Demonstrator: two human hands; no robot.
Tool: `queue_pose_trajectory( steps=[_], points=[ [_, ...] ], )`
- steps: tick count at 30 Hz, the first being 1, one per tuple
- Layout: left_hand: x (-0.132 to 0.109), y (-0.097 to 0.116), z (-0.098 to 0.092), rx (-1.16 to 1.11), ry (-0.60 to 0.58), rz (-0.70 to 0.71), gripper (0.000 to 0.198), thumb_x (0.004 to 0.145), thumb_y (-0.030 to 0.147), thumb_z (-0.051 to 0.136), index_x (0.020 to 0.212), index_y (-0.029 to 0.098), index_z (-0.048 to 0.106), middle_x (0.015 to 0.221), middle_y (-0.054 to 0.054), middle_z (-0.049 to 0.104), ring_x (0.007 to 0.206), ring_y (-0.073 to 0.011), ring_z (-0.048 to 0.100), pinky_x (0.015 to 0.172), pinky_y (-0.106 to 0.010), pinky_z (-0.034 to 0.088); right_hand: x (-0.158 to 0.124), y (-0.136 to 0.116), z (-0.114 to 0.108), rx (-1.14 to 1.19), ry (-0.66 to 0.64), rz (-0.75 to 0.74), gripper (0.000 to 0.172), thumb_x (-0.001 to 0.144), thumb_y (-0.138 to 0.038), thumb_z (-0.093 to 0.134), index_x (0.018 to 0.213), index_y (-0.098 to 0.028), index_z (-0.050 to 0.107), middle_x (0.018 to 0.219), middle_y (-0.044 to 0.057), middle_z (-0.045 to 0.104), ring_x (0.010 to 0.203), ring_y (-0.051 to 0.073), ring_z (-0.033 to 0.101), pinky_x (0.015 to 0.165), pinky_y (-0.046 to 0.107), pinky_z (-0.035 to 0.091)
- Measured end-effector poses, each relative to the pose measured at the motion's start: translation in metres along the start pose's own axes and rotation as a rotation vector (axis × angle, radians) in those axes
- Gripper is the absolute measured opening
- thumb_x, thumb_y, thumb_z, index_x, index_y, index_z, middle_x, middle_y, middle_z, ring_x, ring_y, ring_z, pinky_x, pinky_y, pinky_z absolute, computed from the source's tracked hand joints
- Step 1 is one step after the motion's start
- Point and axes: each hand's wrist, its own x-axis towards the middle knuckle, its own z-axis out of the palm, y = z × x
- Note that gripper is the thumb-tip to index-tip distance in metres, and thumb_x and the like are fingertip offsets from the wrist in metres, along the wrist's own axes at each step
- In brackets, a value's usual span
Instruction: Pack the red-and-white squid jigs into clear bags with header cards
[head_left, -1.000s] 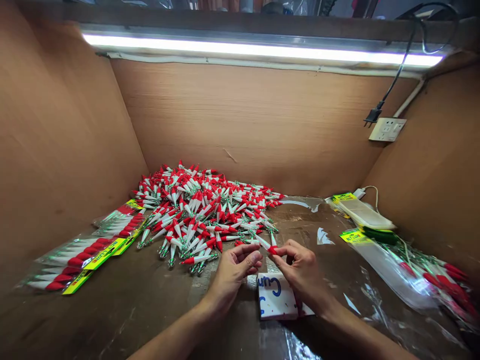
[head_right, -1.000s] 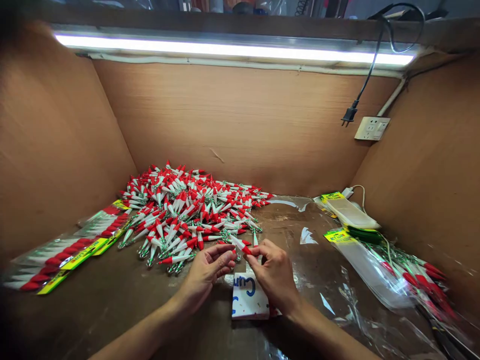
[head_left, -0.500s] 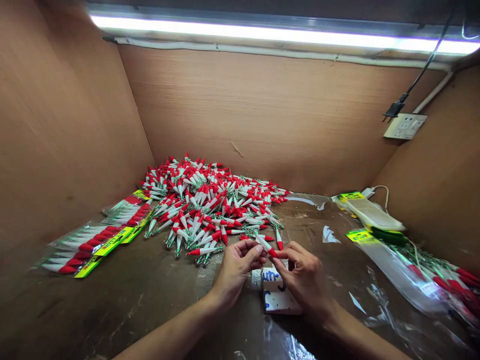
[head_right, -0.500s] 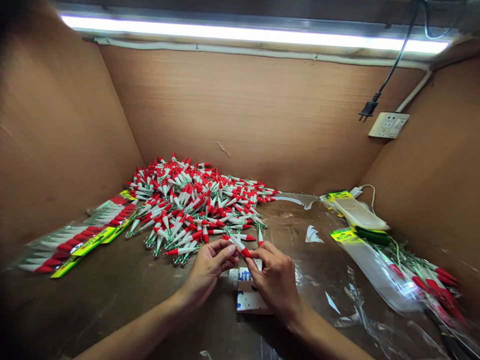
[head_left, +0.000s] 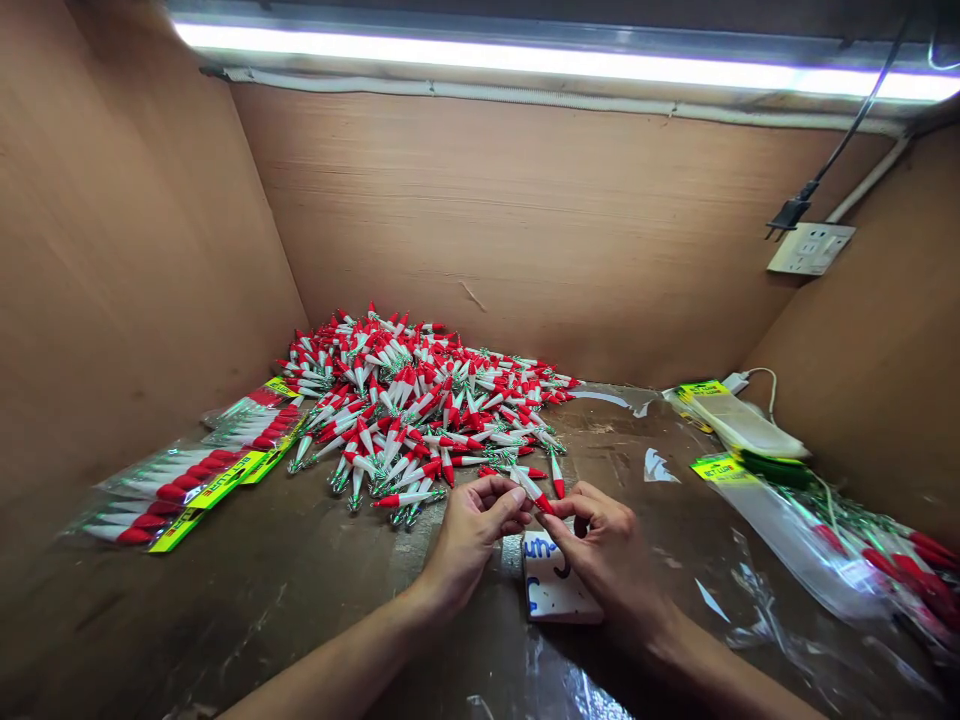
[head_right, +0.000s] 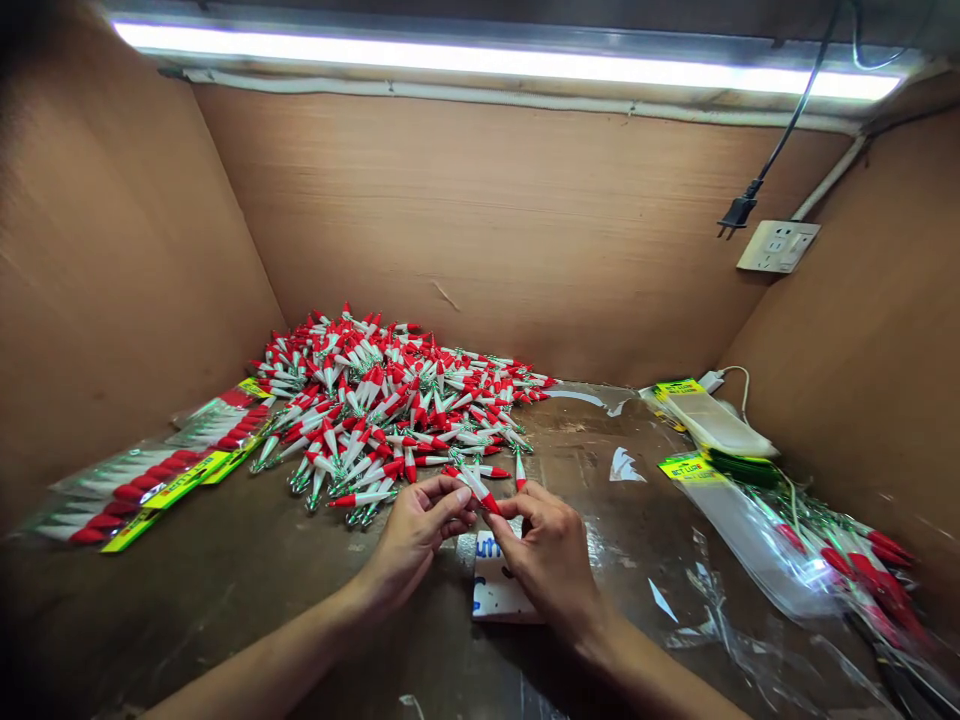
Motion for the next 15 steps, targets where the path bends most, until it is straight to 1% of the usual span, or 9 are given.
queue_pose_trajectory(
  steps=[2, 5, 7, 9, 11, 13, 15],
  points=[
    [-0.0004, 0.0000, 0.0002, -0.002, 0.007, 0.002, 0.027, 0.081, 0.036, 0.080, 0.089, 0.013, 0.071, 0.086, -0.007, 0.071, 0.073, -0.0142, 0.064, 0.072, -0.026, 0.053, 0.0009, -0.0010, -0.0008, 0.060, -0.046, 0.071, 0.022, 0.090, -0.038, 0.067, 0.079, -0.022, 0.077, 0.069, 0.002, 0.062, 0.062, 0.015, 0.056, 0.058, 0.026, 0.037],
    [-0.0008, -0.0002, 0.0000, -0.009, 0.001, -0.013, 0.030, 0.081, 0.037, 0.081, 0.096, 0.013, 0.071, 0.086, -0.006, 0.071, 0.073, -0.0141, 0.064, 0.073, -0.027, 0.053, 0.0022, -0.0019, -0.0008, 0.156, -0.110, 0.164, 0.027, 0.089, -0.044, 0.068, 0.079, -0.021, 0.078, 0.071, 0.002, 0.065, 0.063, 0.015, 0.057, 0.057, 0.026, 0.037],
    [-0.0011, -0.0002, -0.0003, 0.022, -0.038, -0.031, 0.032, 0.082, 0.038, 0.080, 0.101, 0.013, 0.072, 0.087, -0.006, 0.071, 0.070, -0.0119, 0.061, 0.069, -0.023, 0.050, 0.0027, -0.0019, 0.0000, 0.215, -0.152, 0.198, 0.029, 0.088, -0.046, 0.069, 0.078, -0.021, 0.079, 0.072, 0.002, 0.066, 0.065, 0.015, 0.057, 0.058, 0.025, 0.038],
    [-0.0016, -0.0001, -0.0005, 0.087, -0.095, -0.051, 0.034, 0.085, 0.040, 0.077, 0.105, 0.012, 0.074, 0.088, -0.007, 0.071, 0.069, -0.0105, 0.059, 0.063, -0.019, 0.045, 0.0026, -0.0015, 0.0013, 0.269, -0.199, 0.216, 0.030, 0.087, -0.047, 0.070, 0.078, -0.020, 0.079, 0.071, 0.002, 0.067, 0.063, 0.015, 0.056, 0.058, 0.026, 0.038],
    [-0.0021, 0.0000, -0.0006, 0.157, -0.134, -0.054, 0.036, 0.086, 0.042, 0.075, 0.107, 0.012, 0.075, 0.087, -0.007, 0.071, 0.070, -0.0114, 0.059, 0.061, -0.018, 0.042, 0.0022, -0.0006, 0.0025, 0.322, -0.243, 0.229, 0.033, 0.088, -0.049, 0.069, 0.078, -0.020, 0.080, 0.069, 0.002, 0.067, 0.061, 0.015, 0.055, 0.057, 0.026, 0.038],
    [-0.0023, 0.0004, -0.0007, 0.197, -0.148, -0.022, 0.035, 0.086, 0.042, 0.075, 0.103, 0.012, 0.076, 0.087, -0.007, 0.072, 0.076, -0.0144, 0.062, 0.065, -0.020, 0.044, 0.0018, 0.0001, 0.0023, 0.346, -0.264, 0.228, 0.034, 0.089, -0.051, 0.067, 0.080, -0.020, 0.080, 0.068, 0.002, 0.066, 0.061, 0.015, 0.055, 0.057, 0.026, 0.038],
    [-0.0020, 0.0010, -0.0012, 0.216, -0.157, 0.038, 0.031, 0.086, 0.041, 0.075, 0.096, 0.012, 0.077, 0.086, -0.008, 0.073, 0.082, -0.0180, 0.064, 0.072, -0.023, 0.047, 0.0021, 0.0000, -0.0005, 0.312, -0.250, 0.175, 0.031, 0.090, -0.048, 0.067, 0.083, -0.021, 0.080, 0.072, 0.003, 0.067, 0.064, 0.016, 0.057, 0.059, 0.026, 0.040]
  ],
)
